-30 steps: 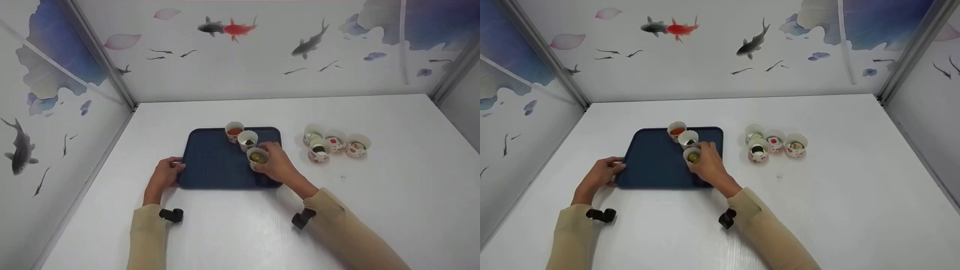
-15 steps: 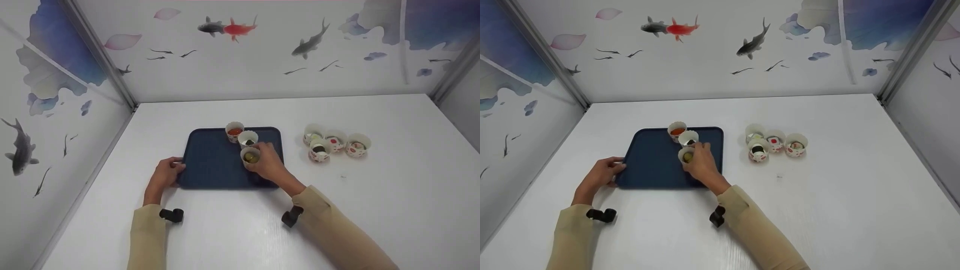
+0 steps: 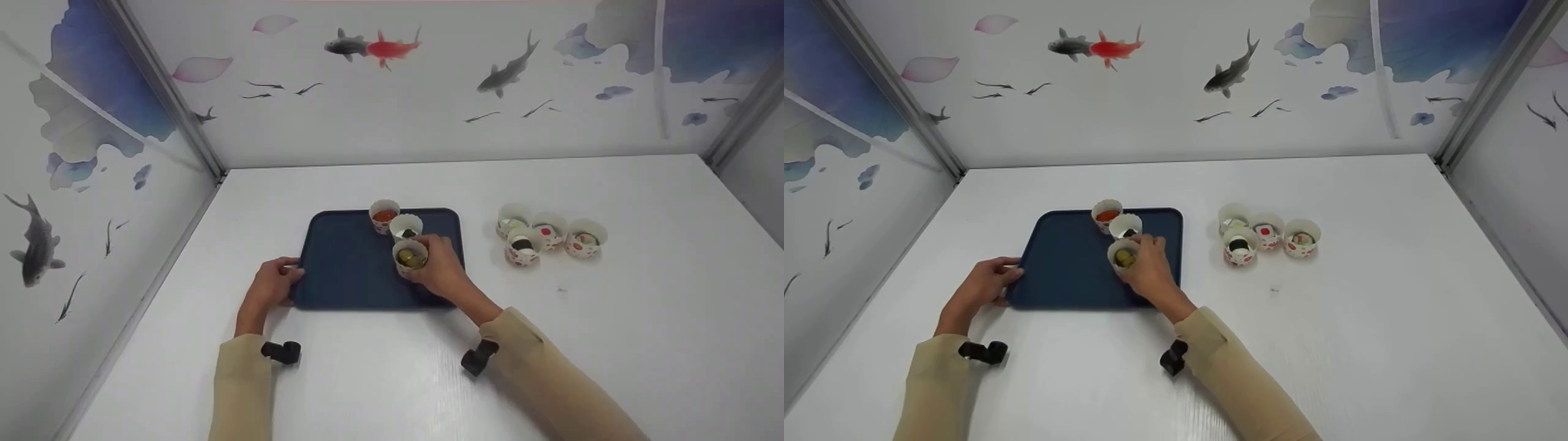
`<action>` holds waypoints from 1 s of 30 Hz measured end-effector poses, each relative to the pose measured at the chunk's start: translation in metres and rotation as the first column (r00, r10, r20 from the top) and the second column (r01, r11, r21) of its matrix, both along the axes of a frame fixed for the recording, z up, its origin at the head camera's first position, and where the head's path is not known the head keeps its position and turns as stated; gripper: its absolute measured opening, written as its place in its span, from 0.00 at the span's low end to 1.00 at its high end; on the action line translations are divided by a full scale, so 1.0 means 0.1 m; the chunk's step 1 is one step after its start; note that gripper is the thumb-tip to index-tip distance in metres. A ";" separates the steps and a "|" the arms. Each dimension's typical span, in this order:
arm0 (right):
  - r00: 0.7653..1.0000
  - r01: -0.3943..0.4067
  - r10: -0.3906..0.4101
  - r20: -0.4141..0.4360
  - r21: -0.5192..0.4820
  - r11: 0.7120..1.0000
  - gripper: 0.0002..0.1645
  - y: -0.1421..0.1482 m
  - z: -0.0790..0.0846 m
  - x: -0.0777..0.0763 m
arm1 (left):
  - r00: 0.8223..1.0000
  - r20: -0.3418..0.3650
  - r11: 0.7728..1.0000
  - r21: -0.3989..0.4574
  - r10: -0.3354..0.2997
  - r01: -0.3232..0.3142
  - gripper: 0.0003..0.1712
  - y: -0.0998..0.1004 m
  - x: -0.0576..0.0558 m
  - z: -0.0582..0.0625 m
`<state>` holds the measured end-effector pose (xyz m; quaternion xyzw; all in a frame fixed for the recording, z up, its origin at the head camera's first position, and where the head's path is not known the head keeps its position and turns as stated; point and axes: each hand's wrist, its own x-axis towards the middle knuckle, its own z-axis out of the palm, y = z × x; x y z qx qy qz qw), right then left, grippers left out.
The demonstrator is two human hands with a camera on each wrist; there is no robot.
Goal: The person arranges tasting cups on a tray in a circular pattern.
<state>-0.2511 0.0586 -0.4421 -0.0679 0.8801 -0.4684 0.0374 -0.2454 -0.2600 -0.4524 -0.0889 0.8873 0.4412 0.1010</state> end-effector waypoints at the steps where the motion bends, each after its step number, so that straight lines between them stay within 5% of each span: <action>1: 1.000 0.001 -0.001 0.002 -0.004 1.000 0.38 0.00 0.00 0.00 | 1.000 0.001 1.000 -0.001 0.000 0.000 0.26 0.00 0.00 0.00; 30: 1.000 -0.023 0.023 0.014 -0.015 1.000 0.37 0.04 0.00 0.00 | 1.000 0.009 1.000 -0.006 0.008 -0.008 0.25 0.02 -0.02 0.00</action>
